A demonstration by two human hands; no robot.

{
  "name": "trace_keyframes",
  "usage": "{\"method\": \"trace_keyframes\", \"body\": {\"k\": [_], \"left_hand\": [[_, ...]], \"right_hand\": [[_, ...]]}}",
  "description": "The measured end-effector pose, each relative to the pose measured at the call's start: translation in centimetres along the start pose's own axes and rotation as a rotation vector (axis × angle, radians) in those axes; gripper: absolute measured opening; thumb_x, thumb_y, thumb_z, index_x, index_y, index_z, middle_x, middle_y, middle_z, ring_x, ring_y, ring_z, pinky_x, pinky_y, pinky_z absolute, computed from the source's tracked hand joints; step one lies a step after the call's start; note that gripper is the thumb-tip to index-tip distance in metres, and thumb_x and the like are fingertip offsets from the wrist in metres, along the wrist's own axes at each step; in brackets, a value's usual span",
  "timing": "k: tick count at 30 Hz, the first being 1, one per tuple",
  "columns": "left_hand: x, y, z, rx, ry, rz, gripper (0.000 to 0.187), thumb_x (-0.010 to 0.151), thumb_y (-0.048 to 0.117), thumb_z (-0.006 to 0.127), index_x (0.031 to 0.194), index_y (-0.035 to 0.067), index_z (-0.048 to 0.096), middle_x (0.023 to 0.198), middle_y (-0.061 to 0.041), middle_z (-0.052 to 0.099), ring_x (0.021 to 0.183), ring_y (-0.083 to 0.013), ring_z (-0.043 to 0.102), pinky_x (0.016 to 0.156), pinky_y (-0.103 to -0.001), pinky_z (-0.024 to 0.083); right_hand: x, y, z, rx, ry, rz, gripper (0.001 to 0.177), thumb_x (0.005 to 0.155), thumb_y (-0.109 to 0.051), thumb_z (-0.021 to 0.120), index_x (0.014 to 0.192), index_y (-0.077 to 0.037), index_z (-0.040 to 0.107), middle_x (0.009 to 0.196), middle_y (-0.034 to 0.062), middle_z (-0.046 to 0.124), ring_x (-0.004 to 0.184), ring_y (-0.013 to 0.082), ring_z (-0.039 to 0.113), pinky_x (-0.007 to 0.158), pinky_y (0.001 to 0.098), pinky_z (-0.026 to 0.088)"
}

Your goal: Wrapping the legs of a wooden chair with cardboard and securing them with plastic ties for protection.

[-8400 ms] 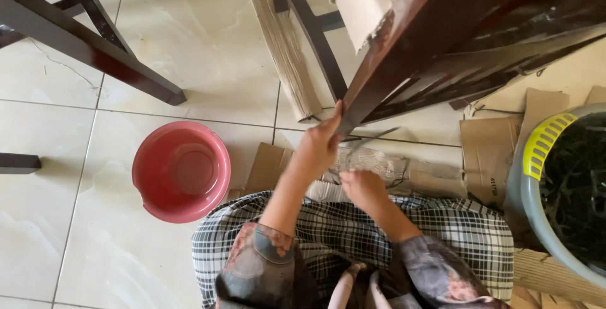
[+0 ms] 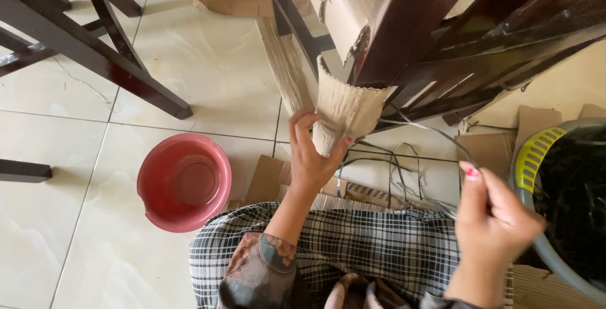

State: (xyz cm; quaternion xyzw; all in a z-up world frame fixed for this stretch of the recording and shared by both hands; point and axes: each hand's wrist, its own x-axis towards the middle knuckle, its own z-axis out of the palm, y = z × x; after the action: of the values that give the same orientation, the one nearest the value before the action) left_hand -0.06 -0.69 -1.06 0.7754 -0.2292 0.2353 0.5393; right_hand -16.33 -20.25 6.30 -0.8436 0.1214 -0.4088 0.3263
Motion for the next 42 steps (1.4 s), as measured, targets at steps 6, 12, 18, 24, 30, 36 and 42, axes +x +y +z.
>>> {"method": "trace_keyframes", "body": {"k": [6,12,18,24,30,36,42], "left_hand": [[-0.6,0.0,1.5,-0.147,0.048,-0.13,0.085,0.075,0.017,0.091,0.131,0.0,0.028,0.146,-0.029,0.035,0.142,-0.0474,0.035,0.116,-0.057,0.032],[-1.9,-2.8,1.8,-0.184,-0.077,-0.225,0.068,0.079,0.025,0.089,0.134,0.007,0.053,0.091,-0.004,0.056,0.094,-0.0255,0.06,0.095,-0.042,0.049],[-0.2,-0.7,-0.1,-0.301,-0.096,-0.301,0.127,0.051,0.033,0.101,0.149,-0.003,0.03,0.142,-0.029,0.046,0.139,-0.0472,0.043,0.121,-0.053,0.031],[-1.0,-0.5,0.6,-0.198,0.032,-0.228,0.103,0.06,0.016,0.096,0.142,-0.007,0.038,0.116,-0.026,0.056,0.118,-0.0429,0.06,0.111,-0.049,0.042],[-2.5,-4.3,-1.9,-0.454,0.011,-0.1,0.053,0.074,0.031,0.09,0.113,0.005,0.064,0.093,-0.008,0.056,0.081,-0.0188,0.051,0.081,-0.034,0.045],[-0.9,-1.0,-4.4,-0.458,-0.161,0.005,0.047,0.073,0.041,0.086,0.105,0.01,0.072,0.094,-0.01,0.059,0.086,-0.0256,0.054,0.084,-0.037,0.047],[0.6,-1.3,-3.8,-0.446,-0.266,0.069,0.034,0.076,0.04,0.088,0.091,0.015,0.071,0.141,-0.02,0.051,0.133,-0.0412,0.046,0.113,-0.053,0.031]], "right_hand": [[-0.2,1.8,7.4,0.036,0.227,-0.212,0.013,0.103,0.013,0.069,0.101,0.011,0.082,0.062,0.0144,0.063,0.044,0.0196,0.052,0.05,0.0288,0.043],[2.0,0.7,8.8,0.077,0.201,-0.19,0.014,0.105,0.014,0.066,0.101,0.015,0.079,0.06,0.0147,0.06,0.043,0.0145,0.046,0.046,0.0261,0.037],[3.0,3.5,8.2,-0.072,0.28,-0.35,0.011,0.105,0.009,0.077,0.096,0.005,0.084,0.066,0.011,0.07,0.05,0.0238,0.063,0.052,0.0288,0.047],[2.7,3.3,10.3,-0.101,0.251,-0.276,0.012,0.101,0.001,0.081,0.091,-0.007,0.083,0.063,0.0047,0.067,0.055,0.0243,0.067,0.058,0.0291,0.051],[2.4,4.1,12.5,-0.003,0.155,-0.1,0.02,0.1,-0.004,0.079,0.081,-0.005,0.074,0.055,0.0099,0.059,0.052,0.0301,0.062,0.054,0.0345,0.047],[2.4,3.1,12.3,0.157,-0.223,0.167,0.018,0.11,-0.021,0.061,0.106,-0.014,0.078,0.089,0.0121,0.075,0.087,0.0359,0.072,0.083,0.0446,0.055],[5.2,-0.5,8.7,0.147,-0.471,0.163,0.033,0.102,-0.005,0.049,0.134,0.0,0.058,0.104,0.0343,0.069,0.102,0.0552,0.065,0.097,0.0651,0.046]]}}
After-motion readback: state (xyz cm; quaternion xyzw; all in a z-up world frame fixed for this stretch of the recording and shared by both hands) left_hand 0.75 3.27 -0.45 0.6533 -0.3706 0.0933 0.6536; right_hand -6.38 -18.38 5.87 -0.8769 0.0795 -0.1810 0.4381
